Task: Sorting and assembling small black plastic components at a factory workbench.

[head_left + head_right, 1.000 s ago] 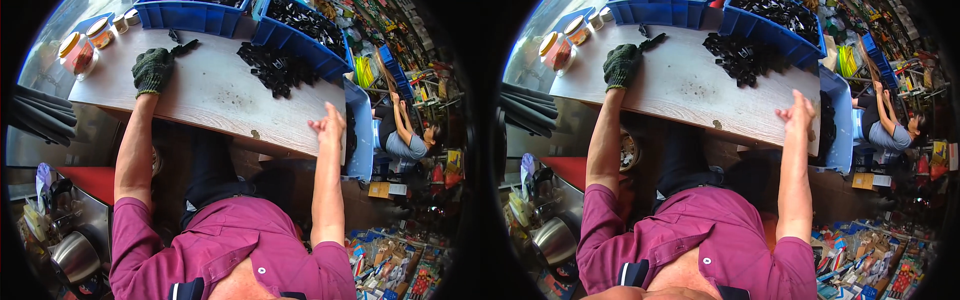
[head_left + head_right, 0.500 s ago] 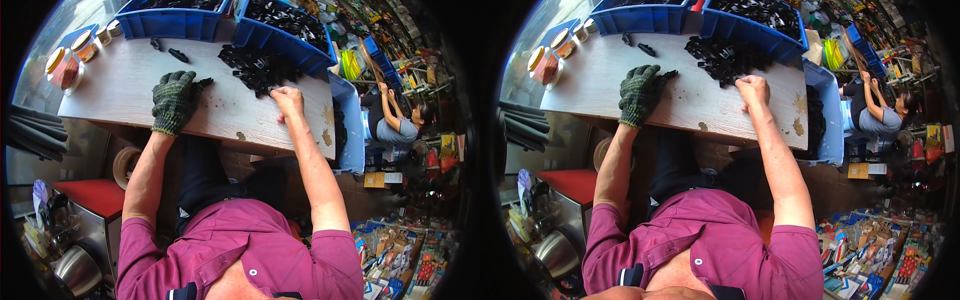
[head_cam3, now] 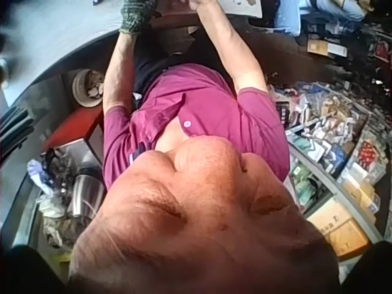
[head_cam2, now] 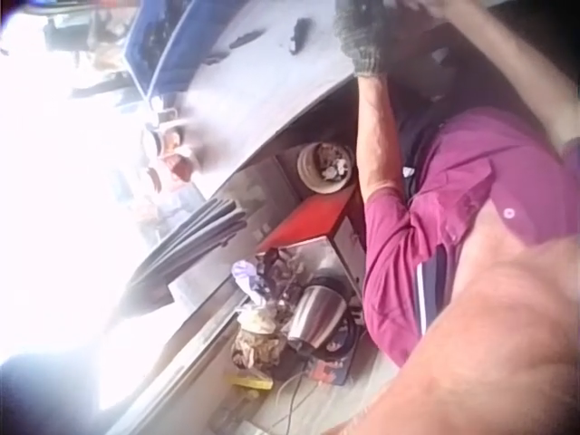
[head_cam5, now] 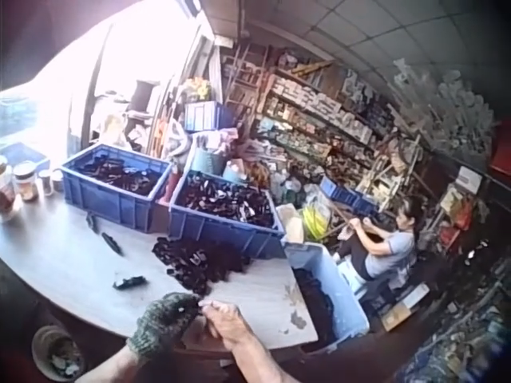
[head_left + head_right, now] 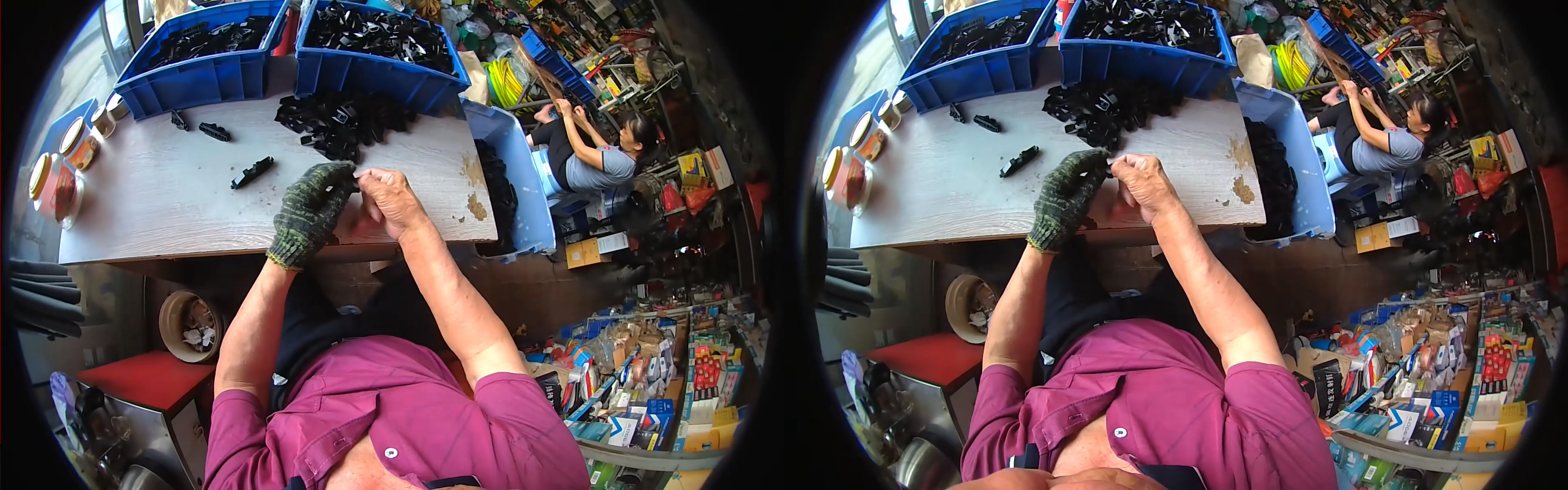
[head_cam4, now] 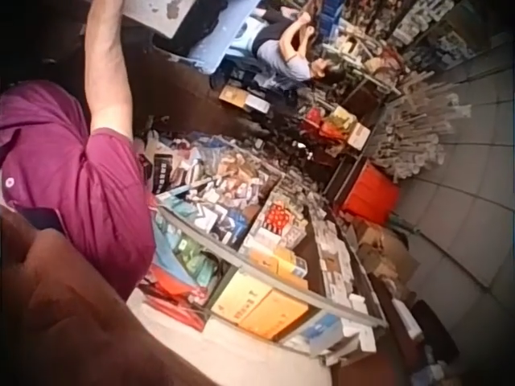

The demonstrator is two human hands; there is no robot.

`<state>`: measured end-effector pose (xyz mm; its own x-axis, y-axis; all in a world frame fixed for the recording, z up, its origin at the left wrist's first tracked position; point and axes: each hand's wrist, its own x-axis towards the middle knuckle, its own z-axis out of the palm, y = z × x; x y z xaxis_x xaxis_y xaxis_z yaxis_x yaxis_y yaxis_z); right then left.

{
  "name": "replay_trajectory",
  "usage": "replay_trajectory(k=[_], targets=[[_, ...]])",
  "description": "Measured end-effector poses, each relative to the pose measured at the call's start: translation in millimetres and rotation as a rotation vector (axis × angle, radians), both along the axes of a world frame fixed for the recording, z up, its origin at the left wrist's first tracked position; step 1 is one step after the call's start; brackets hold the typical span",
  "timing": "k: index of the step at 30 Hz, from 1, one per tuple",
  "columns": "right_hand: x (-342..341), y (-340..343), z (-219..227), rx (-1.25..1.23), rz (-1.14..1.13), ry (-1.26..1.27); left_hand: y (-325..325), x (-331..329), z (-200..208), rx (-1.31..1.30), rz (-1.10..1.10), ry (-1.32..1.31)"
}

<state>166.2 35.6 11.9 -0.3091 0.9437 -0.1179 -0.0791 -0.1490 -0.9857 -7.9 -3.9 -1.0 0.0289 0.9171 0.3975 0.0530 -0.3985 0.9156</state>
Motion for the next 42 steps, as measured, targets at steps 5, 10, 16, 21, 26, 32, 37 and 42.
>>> replay_trajectory(k=[5,10,16,21,26,32,37,42], targets=[[0,-8,5,0.012,0.005,0.037,-1,1,2,-0.037,0.037,0.050],[-9,-14,8,0.080,-0.009,-0.107,2,1,6,-0.300,0.054,-0.180],[-19,-18,-2,0.277,-0.070,-0.213,-4,-8,9,-0.423,-0.035,-0.258],[-11,-28,12,0.075,-0.129,-0.106,-13,-28,16,0.240,0.638,0.457],[-19,-27,11,0.035,-0.176,0.011,2,-98,12,0.119,0.776,0.983],[-22,-28,12,-0.011,-0.264,0.064,-7,-77,7,0.241,0.484,0.842],[-29,-30,12,-0.027,-0.367,0.112,-26,-26,6,0.139,0.160,0.410],[-35,-35,18,-0.021,-0.451,0.066,-21,-4,4,0.088,0.125,0.370]])
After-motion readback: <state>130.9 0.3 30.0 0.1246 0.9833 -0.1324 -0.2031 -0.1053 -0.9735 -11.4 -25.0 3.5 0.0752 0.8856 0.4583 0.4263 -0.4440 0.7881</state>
